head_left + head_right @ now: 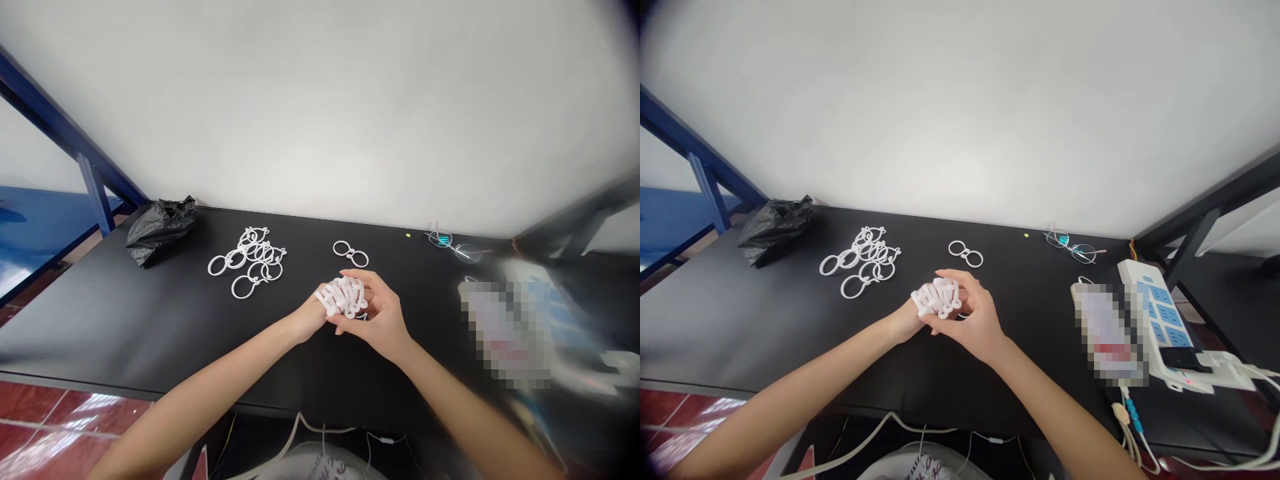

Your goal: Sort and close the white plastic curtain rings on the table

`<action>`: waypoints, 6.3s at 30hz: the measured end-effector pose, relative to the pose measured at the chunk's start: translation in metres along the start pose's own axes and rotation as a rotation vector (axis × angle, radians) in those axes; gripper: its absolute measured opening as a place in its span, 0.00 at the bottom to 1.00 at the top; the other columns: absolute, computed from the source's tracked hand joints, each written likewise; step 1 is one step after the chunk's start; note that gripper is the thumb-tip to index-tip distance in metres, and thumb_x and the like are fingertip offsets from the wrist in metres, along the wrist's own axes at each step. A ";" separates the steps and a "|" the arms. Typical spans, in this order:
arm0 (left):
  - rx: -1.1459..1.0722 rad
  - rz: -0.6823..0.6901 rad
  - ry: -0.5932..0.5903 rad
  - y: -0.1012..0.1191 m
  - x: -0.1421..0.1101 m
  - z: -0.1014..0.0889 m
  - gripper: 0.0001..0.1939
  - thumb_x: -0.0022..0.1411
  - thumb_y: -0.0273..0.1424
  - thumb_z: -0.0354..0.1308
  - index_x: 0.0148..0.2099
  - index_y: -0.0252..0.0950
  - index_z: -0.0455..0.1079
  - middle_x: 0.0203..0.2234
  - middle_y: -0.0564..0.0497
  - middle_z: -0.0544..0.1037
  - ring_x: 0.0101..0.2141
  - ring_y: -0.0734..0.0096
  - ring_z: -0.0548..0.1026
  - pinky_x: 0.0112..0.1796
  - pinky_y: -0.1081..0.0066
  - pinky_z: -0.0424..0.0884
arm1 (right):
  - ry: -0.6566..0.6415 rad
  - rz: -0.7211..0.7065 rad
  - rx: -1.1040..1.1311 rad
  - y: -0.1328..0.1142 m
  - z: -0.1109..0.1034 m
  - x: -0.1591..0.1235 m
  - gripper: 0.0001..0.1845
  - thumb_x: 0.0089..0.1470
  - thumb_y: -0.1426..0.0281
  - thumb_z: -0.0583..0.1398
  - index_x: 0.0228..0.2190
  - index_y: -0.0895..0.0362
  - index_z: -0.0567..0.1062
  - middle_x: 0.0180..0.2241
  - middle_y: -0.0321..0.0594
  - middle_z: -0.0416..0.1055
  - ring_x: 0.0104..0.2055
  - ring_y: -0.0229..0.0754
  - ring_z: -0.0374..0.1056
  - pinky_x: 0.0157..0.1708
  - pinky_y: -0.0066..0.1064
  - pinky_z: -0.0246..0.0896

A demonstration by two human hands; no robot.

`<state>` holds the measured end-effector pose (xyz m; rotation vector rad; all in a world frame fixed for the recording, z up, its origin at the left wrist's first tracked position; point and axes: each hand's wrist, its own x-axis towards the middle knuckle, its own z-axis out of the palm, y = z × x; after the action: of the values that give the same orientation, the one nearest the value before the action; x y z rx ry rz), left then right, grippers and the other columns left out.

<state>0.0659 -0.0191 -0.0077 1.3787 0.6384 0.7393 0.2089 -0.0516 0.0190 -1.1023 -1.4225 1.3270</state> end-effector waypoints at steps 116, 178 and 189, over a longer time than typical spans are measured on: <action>0.712 0.205 -0.061 0.011 -0.013 -0.033 0.12 0.64 0.30 0.54 0.49 0.35 0.69 0.38 0.48 0.79 0.33 0.70 0.78 0.34 0.74 0.69 | -0.249 0.101 0.054 0.005 -0.009 0.000 0.18 0.59 0.58 0.61 0.25 0.59 0.74 0.19 0.35 0.73 0.22 0.36 0.70 0.28 0.30 0.68; 0.016 -0.143 -0.027 0.012 -0.010 -0.019 0.07 0.52 0.29 0.61 0.28 0.30 0.70 0.17 0.54 0.70 0.19 0.77 0.68 0.21 0.76 0.62 | -0.372 0.026 0.069 0.003 0.002 -0.012 0.06 0.53 0.68 0.67 0.30 0.58 0.81 0.27 0.41 0.80 0.32 0.45 0.79 0.38 0.37 0.76; 0.749 -0.013 0.117 0.048 -0.021 -0.076 0.06 0.51 0.22 0.49 0.26 0.32 0.67 0.19 0.56 0.69 0.23 0.77 0.64 0.26 0.77 0.58 | 0.202 0.114 0.192 0.006 -0.019 0.014 0.13 0.46 0.63 0.71 0.34 0.54 0.80 0.39 0.41 0.80 0.25 0.35 0.75 0.23 0.25 0.67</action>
<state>-0.0105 0.0137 0.0318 2.0159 1.0824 0.5904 0.2248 -0.0331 0.0146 -1.1666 -1.0764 1.3594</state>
